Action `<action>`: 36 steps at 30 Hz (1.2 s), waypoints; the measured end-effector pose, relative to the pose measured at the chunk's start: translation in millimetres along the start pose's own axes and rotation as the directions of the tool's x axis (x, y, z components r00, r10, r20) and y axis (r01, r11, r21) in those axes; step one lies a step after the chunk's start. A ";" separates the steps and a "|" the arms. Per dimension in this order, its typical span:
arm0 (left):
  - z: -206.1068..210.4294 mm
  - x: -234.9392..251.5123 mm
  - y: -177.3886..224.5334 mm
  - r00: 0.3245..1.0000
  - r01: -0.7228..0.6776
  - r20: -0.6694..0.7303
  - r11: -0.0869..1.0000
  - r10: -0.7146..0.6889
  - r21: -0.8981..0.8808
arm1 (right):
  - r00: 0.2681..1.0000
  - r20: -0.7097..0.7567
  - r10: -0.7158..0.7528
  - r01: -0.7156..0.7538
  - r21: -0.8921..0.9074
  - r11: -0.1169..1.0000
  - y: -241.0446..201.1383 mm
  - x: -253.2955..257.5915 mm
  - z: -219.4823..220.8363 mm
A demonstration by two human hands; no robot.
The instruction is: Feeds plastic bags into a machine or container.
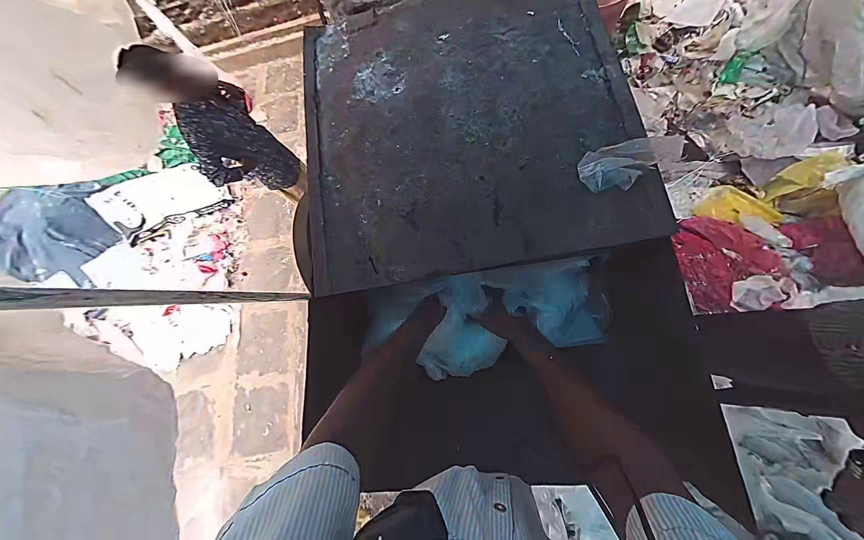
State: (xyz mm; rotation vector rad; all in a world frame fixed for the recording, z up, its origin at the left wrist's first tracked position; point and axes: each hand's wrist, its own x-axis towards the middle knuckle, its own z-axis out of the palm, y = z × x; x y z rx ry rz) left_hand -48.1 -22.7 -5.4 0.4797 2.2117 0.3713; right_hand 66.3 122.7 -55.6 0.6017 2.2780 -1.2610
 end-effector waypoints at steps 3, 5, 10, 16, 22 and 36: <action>-17.1 31.3 2.5 0.996 0.082 0.015 0.995 -0.083 0.059 | 0.993 0.116 0.015 -0.004 -0.097 0.995 -6.9 41.3 -3.7; -27.1 38.9 17.8 0.991 0.112 0.045 0.965 -0.126 0.237 | 0.992 0.111 0.062 -0.052 -0.094 0.994 -12.1 56.2 -11.0; -1.1 18.5 11.7 0.953 -0.003 -0.301 0.999 0.013 0.033 | 0.996 -0.052 0.066 -0.072 -0.125 0.990 -4.5 55.1 -6.0; 95.1 -78.9 -13.3 0.919 -0.135 -0.286 0.898 0.271 0.418 | 0.972 -0.188 -0.137 0.103 -0.181 0.978 -23.9 -24.3 4.2; 79.5 -74.6 -17.2 0.969 -0.148 -0.066 0.775 0.238 0.615 | 0.977 -0.181 -0.116 0.121 0.019 0.992 -39.5 -130.0 -2.0; 106.4 -169.3 -60.4 0.708 -0.306 -0.478 0.836 0.520 0.456 | 0.741 -0.466 0.484 -0.168 0.568 0.805 172.1 -441.3 239.8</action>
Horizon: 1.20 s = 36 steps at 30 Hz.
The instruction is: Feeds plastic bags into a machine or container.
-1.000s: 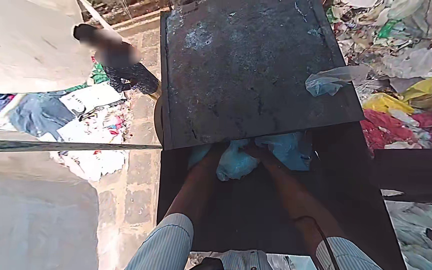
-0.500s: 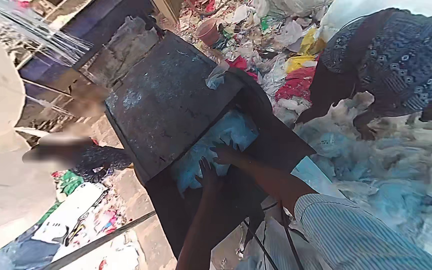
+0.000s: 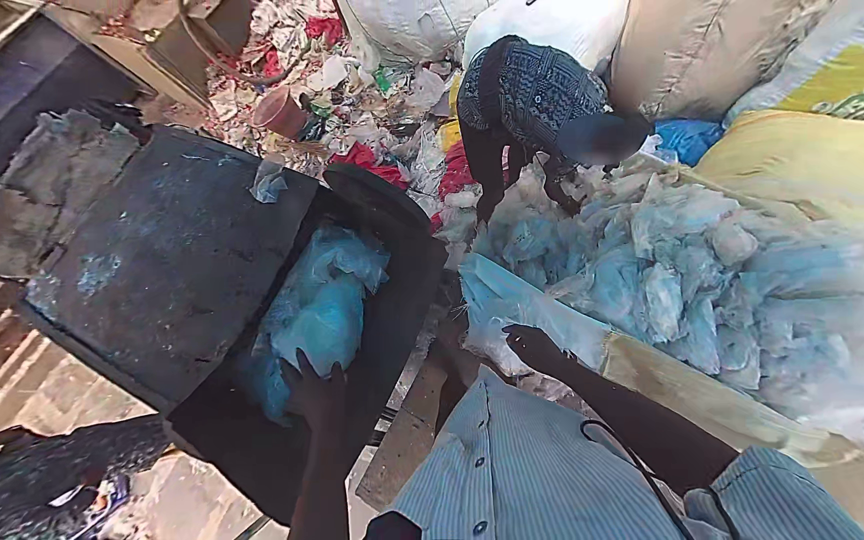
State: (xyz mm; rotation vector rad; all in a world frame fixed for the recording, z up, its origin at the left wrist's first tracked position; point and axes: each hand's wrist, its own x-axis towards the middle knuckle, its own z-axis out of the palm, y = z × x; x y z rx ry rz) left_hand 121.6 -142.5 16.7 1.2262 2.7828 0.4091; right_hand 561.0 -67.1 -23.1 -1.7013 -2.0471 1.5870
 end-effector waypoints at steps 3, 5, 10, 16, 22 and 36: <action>-1.2 -33.6 6.8 0.997 0.054 -0.053 0.998 -0.056 -0.024 | 0.947 -0.134 0.293 -0.286 0.068 0.956 85.8 -48.2 -0.3; -0.6 -52.1 12.9 0.995 0.089 -0.048 0.995 -0.092 -0.055 | 0.859 -0.158 0.487 -0.473 0.119 0.873 128.5 -75.4 6.1; 15.6 -79.4 17.2 0.992 0.125 0.033 0.985 -0.122 -0.118 | 0.758 -0.078 0.648 -0.622 0.215 0.753 185.5 -126.1 26.5; 25.9 -99.9 3.9 0.991 0.112 0.084 0.982 -0.100 -0.155 | 0.793 0.031 0.608 -0.596 0.246 0.764 191.7 -117.2 38.8; 18.1 -113.4 -1.3 0.991 0.102 0.107 0.982 -0.086 -0.156 | 0.862 -0.001 0.506 -0.493 0.229 0.840 170.4 -87.6 21.9; 12.0 -116.2 -13.3 0.982 0.075 0.180 0.992 -0.055 -0.104 | 0.850 0.001 0.527 -0.517 0.195 0.833 176.7 -79.1 27.0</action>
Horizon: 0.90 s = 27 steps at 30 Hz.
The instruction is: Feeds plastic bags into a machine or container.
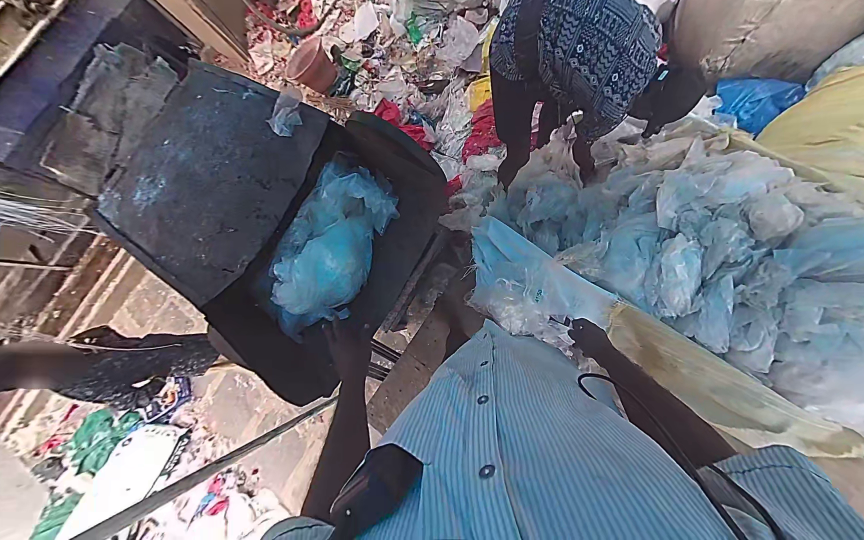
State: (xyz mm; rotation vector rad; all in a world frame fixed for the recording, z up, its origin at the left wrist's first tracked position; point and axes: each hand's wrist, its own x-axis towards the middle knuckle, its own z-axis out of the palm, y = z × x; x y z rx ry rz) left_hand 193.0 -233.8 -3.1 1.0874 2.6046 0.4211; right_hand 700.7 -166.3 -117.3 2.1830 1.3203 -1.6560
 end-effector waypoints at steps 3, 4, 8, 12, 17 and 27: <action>-0.3 -1.4 1.6 0.998 -0.023 0.053 0.998 0.020 0.051 | 1.000 0.002 0.005 -0.005 0.018 1.000 10.8 6.2 13.1; -0.6 -2.1 3.8 0.997 -0.036 0.074 0.997 0.031 0.065 | 1.000 0.011 0.008 -0.008 0.025 1.000 11.2 5.5 15.2; 4.2 -8.1 16.8 0.984 -0.031 0.178 0.987 0.003 0.158 | 0.999 0.038 0.039 -0.041 0.052 0.998 9.5 1.7 19.6; 20.1 -6.6 10.0 0.977 -0.060 0.211 0.977 0.016 0.203 | 0.997 0.062 0.049 -0.056 0.103 0.993 10.7 -1.3 24.1; 15.0 -7.2 18.0 0.979 -0.076 0.202 0.973 0.031 0.220 | 0.998 0.036 0.052 -0.057 0.144 0.988 26.7 5.0 36.7; 19.5 -13.9 19.8 0.971 -0.071 0.237 0.972 0.016 0.223 | 0.976 -0.013 0.215 -0.154 0.657 0.738 21.6 -11.6 2.2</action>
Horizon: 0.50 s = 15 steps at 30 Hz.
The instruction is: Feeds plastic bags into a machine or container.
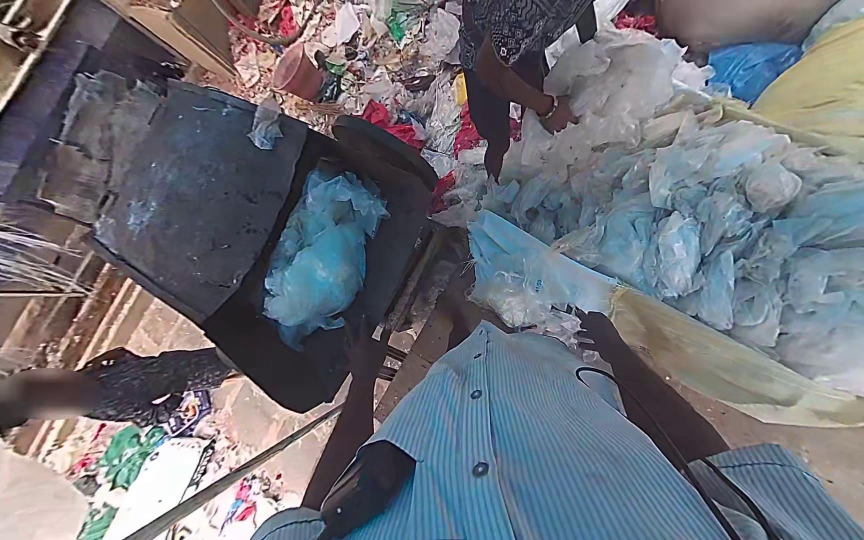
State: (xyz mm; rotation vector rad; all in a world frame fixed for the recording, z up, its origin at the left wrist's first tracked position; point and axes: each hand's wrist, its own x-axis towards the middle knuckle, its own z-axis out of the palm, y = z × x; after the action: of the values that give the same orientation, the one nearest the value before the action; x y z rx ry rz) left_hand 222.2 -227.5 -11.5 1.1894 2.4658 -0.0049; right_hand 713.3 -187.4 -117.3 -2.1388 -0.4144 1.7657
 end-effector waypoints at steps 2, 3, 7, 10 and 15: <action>2.5 1.3 -2.9 1.000 -0.002 -0.013 1.000 0.002 -0.012 | 0.999 -0.027 0.017 -0.013 0.121 0.993 -16.5 -1.8 -8.4; 5.1 3.4 -5.2 1.000 -0.006 -0.021 1.000 0.006 -0.017 | 0.999 -0.037 0.017 -0.009 0.204 0.979 -22.7 1.5 -13.3; 4.9 7.7 -8.3 0.999 -0.023 -0.035 0.997 0.020 -0.079 | 0.997 -0.070 -0.025 0.055 0.468 0.882 -59.5 5.7 -33.5; -1.5 7.5 -7.6 0.997 -0.034 -0.071 0.985 0.022 -0.167 | 0.989 -0.132 -0.070 0.136 0.611 0.780 -92.3 3.6 -48.2; -16.9 7.4 0.0 0.984 -0.101 -0.171 0.949 0.051 -0.297 | 0.943 -0.289 -0.166 0.333 0.804 0.493 -138.0 9.0 -75.0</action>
State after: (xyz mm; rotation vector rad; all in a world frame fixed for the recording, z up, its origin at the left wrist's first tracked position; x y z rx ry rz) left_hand 212.2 -219.0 1.4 1.1851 2.4376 0.4953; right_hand 787.3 -64.6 -52.4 -1.3808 0.1829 1.1880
